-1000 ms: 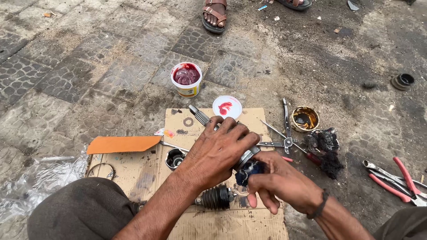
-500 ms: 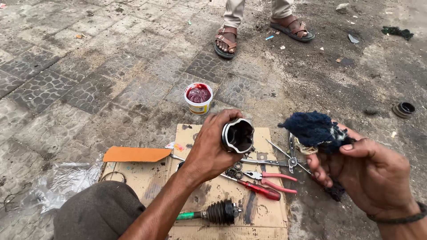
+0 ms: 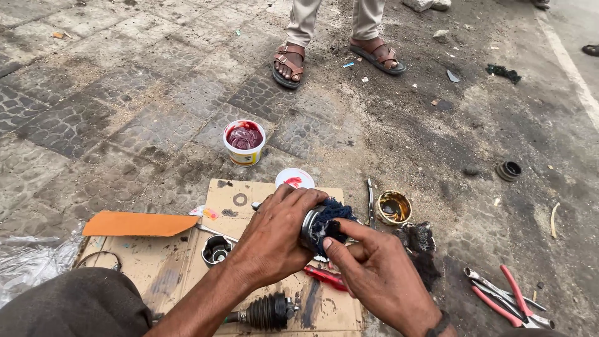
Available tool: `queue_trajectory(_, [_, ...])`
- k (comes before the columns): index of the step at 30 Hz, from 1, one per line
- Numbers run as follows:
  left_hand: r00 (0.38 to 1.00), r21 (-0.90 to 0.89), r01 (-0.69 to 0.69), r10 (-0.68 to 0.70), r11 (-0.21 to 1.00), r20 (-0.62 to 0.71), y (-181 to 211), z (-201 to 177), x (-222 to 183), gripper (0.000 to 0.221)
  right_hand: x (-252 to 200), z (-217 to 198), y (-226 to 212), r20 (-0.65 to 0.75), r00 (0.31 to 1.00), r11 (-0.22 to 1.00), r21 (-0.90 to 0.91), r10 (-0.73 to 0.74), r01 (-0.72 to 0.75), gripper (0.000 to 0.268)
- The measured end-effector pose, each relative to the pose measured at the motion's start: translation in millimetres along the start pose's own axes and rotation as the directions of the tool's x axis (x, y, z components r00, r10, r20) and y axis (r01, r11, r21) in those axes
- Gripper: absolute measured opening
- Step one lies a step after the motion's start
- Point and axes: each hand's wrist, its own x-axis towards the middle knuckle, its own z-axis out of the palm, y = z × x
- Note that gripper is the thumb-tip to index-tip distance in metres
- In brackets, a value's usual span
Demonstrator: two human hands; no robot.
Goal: The recorder is repairing a constant velocity axle, cleaning parts with a rag and applying grease.
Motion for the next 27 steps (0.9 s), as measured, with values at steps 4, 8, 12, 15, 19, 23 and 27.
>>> queue_trajectory(4, [0.998,0.000,0.044,-0.044,0.999,0.055,2,1,-2,0.065,-4,-6,-33,0.414,0.875,0.910,0.208,0.249,-0.358,0.075])
queue_trajectory(8, [0.981,0.062,-0.026,0.014,0.998,0.192,3,7,-5,0.068,1,15,-18,0.521,0.829,0.932,0.154,0.206,-0.328,0.063])
queue_trajectory(12, [0.950,0.128,-0.089,0.046,0.988,0.308,-3,16,-12,0.065,6,35,42,0.526,0.847,0.985,0.094,0.075,-0.145,0.053])
queue_trajectory(15, [0.968,0.158,-0.154,0.116,0.975,0.223,-14,25,-11,0.064,20,37,93,0.554,0.833,0.887,0.375,0.018,-0.269,0.062])
queue_trajectory(19, [0.970,0.140,-0.166,0.136,0.976,0.200,-27,27,-9,0.075,34,36,100,0.586,0.800,0.517,0.729,-0.130,-0.449,0.077])
queue_trajectory(23, [0.974,0.091,-0.153,0.135,0.984,0.181,-9,7,-9,0.056,21,27,48,0.542,0.808,0.316,0.827,-0.230,-0.465,0.085])
queue_trajectory(27, [0.991,0.212,-0.109,0.091,0.971,0.094,-6,-6,-14,0.056,11,38,10,0.470,0.872,0.295,0.859,-0.136,-0.418,0.091])
